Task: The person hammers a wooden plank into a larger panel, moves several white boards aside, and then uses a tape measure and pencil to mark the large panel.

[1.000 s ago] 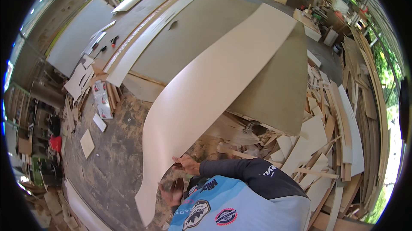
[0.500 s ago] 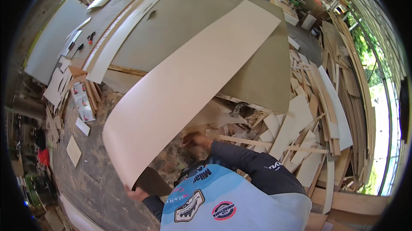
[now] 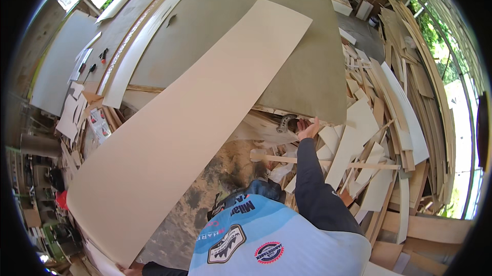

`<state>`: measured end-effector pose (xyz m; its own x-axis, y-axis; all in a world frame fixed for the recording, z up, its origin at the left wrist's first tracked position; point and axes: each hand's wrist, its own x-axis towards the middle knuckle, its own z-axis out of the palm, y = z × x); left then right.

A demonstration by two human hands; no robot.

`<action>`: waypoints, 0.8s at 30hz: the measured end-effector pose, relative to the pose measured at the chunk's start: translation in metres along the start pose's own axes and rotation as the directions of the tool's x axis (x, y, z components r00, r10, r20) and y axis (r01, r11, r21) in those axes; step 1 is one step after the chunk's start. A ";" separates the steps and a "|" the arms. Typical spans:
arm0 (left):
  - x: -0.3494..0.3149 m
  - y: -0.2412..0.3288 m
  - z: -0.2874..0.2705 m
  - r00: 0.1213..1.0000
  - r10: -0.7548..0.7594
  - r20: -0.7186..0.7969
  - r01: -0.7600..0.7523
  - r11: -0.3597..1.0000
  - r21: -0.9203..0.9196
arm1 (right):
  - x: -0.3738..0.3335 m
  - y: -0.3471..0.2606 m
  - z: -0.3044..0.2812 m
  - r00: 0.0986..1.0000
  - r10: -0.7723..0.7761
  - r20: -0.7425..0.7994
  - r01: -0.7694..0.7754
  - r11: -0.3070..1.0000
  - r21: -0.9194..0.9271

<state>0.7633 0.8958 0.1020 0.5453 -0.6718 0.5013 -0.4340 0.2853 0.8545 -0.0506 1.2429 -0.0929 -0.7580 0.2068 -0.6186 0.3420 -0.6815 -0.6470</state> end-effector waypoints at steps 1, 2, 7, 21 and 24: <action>0.009 0.007 -0.007 0.998 -0.045 -0.037 0.040 0.992 -0.122 | -0.002 0.001 -0.001 1.000 0.018 -0.020 -0.017 1.000 0.025; 0.016 0.015 -0.017 0.993 -0.091 -0.072 0.071 0.967 -0.243 | -0.005 0.003 -0.001 0.999 0.038 -0.038 -0.036 0.998 0.047; 0.020 0.061 -0.071 0.941 -0.102 -0.322 -0.013 0.942 -0.337 | -0.006 0.000 0.004 0.997 0.037 -0.068 -0.033 0.998 0.059; -0.064 0.174 -0.255 0.899 -0.016 -0.438 -0.075 0.979 -0.191 | -0.290 0.094 0.132 -0.084 0.031 0.996 0.830 0.555 0.053; -0.074 0.194 -0.276 0.895 -0.153 -0.419 -0.049 0.900 -0.433 | -0.394 0.152 0.171 -0.463 0.226 0.857 0.789 0.546 0.282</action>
<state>0.8372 1.1894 0.2682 0.8550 -0.3582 0.3751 -0.1069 0.5860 0.8032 0.2049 0.9376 0.1289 -0.0474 -0.8516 0.5221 -0.5678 -0.4071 -0.7154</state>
